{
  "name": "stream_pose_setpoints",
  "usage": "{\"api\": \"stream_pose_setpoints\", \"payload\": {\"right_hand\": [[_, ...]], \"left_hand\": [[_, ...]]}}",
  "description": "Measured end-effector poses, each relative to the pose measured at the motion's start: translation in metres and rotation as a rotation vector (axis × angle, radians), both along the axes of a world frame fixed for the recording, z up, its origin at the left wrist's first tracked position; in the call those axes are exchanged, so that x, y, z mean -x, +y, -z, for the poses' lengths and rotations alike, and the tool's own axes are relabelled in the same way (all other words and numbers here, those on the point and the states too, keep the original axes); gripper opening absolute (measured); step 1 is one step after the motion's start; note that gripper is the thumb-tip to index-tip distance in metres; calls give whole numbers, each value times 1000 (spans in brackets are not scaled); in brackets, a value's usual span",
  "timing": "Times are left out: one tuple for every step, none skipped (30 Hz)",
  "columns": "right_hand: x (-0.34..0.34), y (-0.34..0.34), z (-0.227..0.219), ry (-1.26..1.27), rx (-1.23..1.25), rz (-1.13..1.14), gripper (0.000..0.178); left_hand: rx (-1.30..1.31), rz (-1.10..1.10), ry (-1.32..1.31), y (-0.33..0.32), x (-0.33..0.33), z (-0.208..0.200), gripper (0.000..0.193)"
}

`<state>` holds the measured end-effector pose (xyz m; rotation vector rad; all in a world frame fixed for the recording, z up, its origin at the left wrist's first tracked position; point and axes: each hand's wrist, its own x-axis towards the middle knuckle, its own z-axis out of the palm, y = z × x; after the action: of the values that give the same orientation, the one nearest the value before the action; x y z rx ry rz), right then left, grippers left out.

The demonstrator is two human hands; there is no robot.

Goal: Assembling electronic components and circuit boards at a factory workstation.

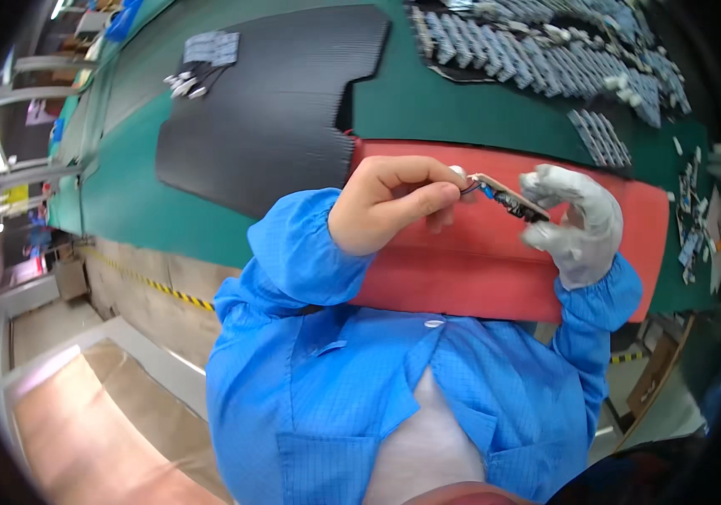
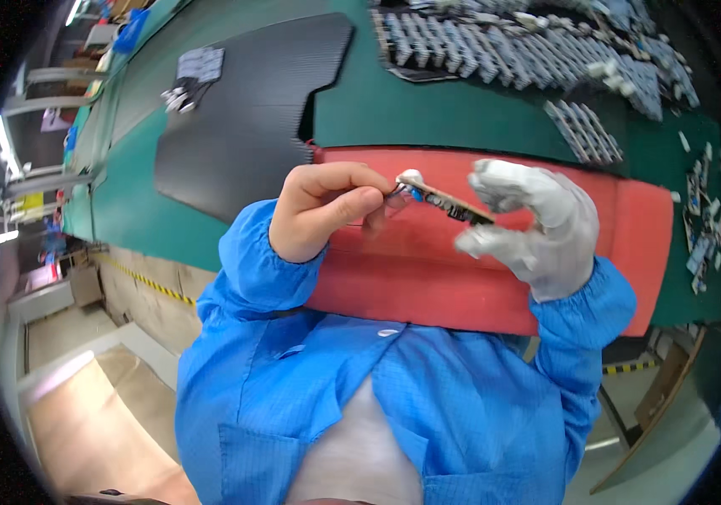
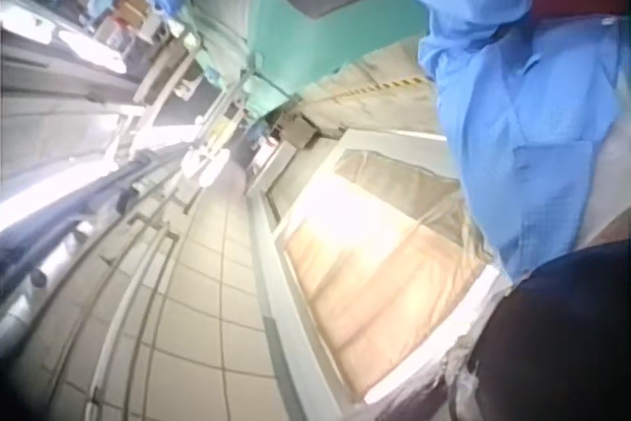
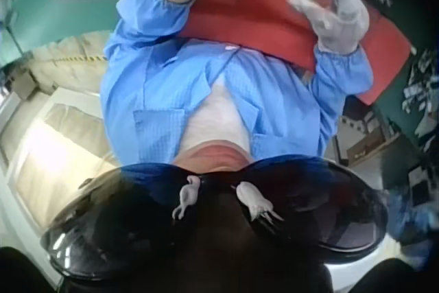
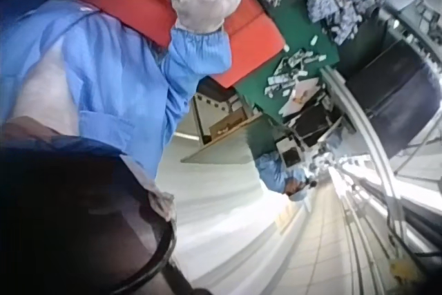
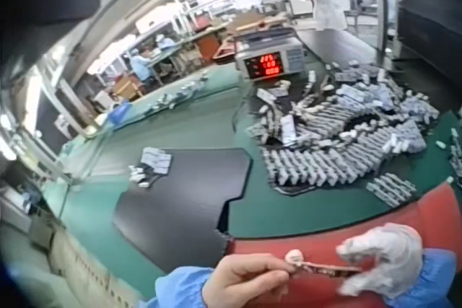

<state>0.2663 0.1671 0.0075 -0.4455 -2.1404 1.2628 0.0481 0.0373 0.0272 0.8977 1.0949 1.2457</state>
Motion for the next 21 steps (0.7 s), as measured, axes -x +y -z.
{"api": "stream_pose_setpoints", "payload": {"right_hand": [[-3, -1, 0, -36, 112, -9, 65], [-5, -1, 2, -23, 112, -23, 65], [-6, -1, 3, -21, 189, 20, 63], [-5, -2, 3, -21, 265, 66, 62], [-4, -3, -1, -38, 276, 110, 54], [-2, -5, -1, -33, 277, 107, 54], [-1, -7, -1, -23, 306, 141, 48], [-1, -8, -3, -14, 334, 181, 42], [0, -7, -3, -14, 326, 186, 42], [1, -5, -4, -23, 225, 135, 35], [1, -2, -4, -35, 123, 90, 30], [3, -3, -4, 4, 70, 87, 25], [4, -2, -4, -2, 58, 109, 25], [2, -1, -3, -1, -23, 87, 25], [1, -1, -1, -6, -103, 65, 26], [2, -1, 0, 29, -147, 99, 25], [4, 0, -3, 36, -204, 107, 25], [4, 3, -5, 37, -261, 116, 25], [1, 5, -3, -4, -310, 174, 27], [1, 10, -3, 34, -366, 271, 27], [0, 16, -2, 73, -426, 367, 28]], "left_hand": [[23, -45, 35, -4, 7, -5, 18], [44, -74, 64, -7, 16, -8, 17], [52, -129, 190, -6, 29, -9, 18], [85, -178, 150, -7, 47, -11, 19], [31, -269, 178, -6, 64, -9, 20], [-18, -356, 212, -6, 85, -3, 20], [-71, -434, 239, -6, 107, 7, 21], [-87, -518, 383, -4, 129, 14, 22], [-106, -607, 528, -5, 149, 21, 24], [-75, -623, 689, -8, 171, 28, 22], [-46, -633, 848, -8, 191, 35, 22], [11, -638, 1002, -5, 202, 40, 21], [66, -643, 1158, -3, 215, 44, 20], [11, -571, 1468, -3, 235, 53, 19], [-61, -538, 1634, -2, 244, 54, 18], [-148, -488, 1789, 5, 252, 56, 17], [-105, -498, 1874, 2, 261, 58, 16], [-61, -509, 1955, -1, 269, 61, 16], [-55, -554, 2090, -5, 274, 61, 16], [-47, -606, 2225, -8, 269, 59, 17], [-143, -669, 2188, -7, 253, 53, 18]]}}
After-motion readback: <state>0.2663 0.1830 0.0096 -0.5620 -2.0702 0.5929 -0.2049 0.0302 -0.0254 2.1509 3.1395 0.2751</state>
